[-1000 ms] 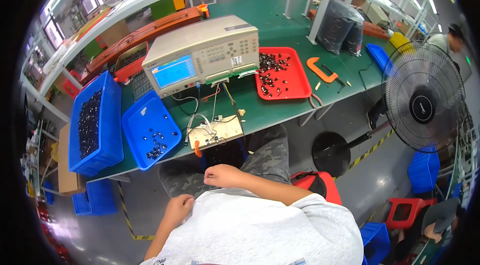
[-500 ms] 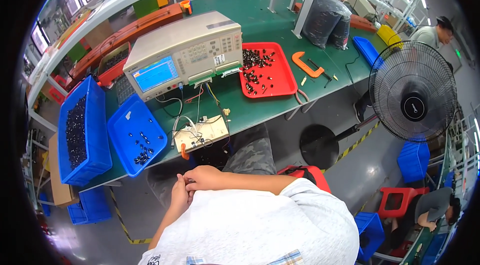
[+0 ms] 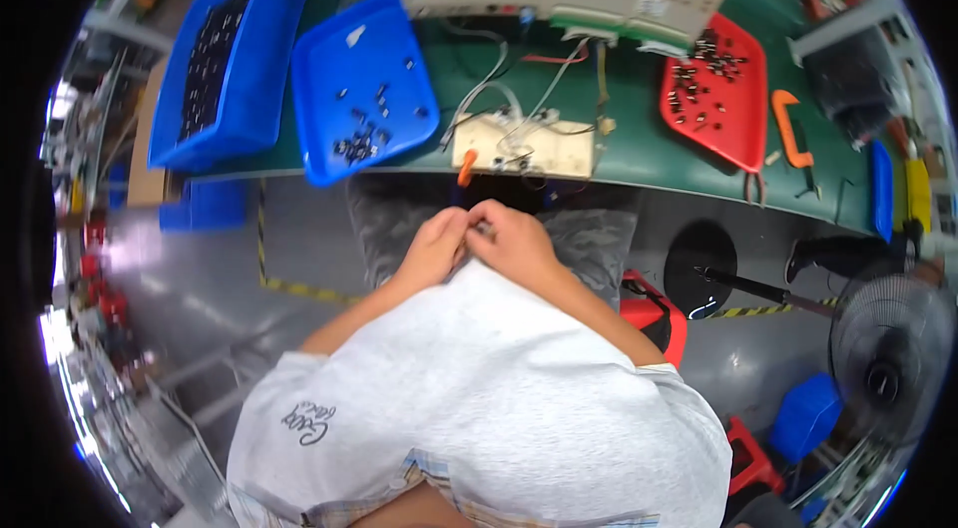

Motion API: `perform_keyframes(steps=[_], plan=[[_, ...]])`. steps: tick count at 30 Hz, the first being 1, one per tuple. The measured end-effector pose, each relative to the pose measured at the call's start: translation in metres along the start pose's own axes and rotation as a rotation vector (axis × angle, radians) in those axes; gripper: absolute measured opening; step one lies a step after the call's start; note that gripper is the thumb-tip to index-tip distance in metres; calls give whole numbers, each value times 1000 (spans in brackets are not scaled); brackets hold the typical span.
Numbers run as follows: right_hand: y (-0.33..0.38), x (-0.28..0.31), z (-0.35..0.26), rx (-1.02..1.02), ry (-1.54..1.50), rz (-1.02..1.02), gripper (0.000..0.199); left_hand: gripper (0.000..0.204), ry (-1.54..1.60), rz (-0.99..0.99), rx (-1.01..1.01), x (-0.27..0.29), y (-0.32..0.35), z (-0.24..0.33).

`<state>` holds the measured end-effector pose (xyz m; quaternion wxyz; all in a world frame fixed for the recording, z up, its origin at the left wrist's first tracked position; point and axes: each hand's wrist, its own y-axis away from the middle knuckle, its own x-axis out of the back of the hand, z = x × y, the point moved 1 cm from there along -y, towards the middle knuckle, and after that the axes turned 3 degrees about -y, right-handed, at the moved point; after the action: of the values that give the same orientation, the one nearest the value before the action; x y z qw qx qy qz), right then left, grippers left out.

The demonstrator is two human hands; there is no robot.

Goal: Assembling small black plastic components by hand at a factory workbench.

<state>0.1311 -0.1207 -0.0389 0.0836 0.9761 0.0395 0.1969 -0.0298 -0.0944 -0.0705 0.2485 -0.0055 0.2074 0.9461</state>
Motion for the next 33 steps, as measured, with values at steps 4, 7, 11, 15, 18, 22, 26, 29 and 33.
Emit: perform_keyframes(steps=[4, 7, 11, 15, 18, 22, 26, 29, 33], plan=[[-10, -1, -3, -6, 53, -42, 21, 37, 107, -21, 117, 9, -6, -9], [-14, -5, 0, -43, -10, -100, 23, 42, 176, -8, 177, 13, -6, -12], [-11, -9, 4, -69, -384, -231, 34, 49, 169, -50, 227, 25, 1, -5], [-10, -10, -3, -75, -436, -322, 45, 48, 242, -24, 178, 21, 2, -5], [-9, -9, -4, -39, -400, -334, 48, 48, 198, 6, 102, 20, 2, -9], [-7, -13, 3, 18, -278, -322, 51, 51, 119, 69, 99, 18, 4, -2], [-6, -11, -1, 84, -139, -279, 52, 53, 114, 97, 97, 21, 3, -7], [-7, -11, -7, 74, -114, -295, 51, 46, 155, 91, 99, 24, 4, -9], [-5, -17, 1, 74, -161, -314, 49, 46, 101, 114, -55, 21, 5, -10]])
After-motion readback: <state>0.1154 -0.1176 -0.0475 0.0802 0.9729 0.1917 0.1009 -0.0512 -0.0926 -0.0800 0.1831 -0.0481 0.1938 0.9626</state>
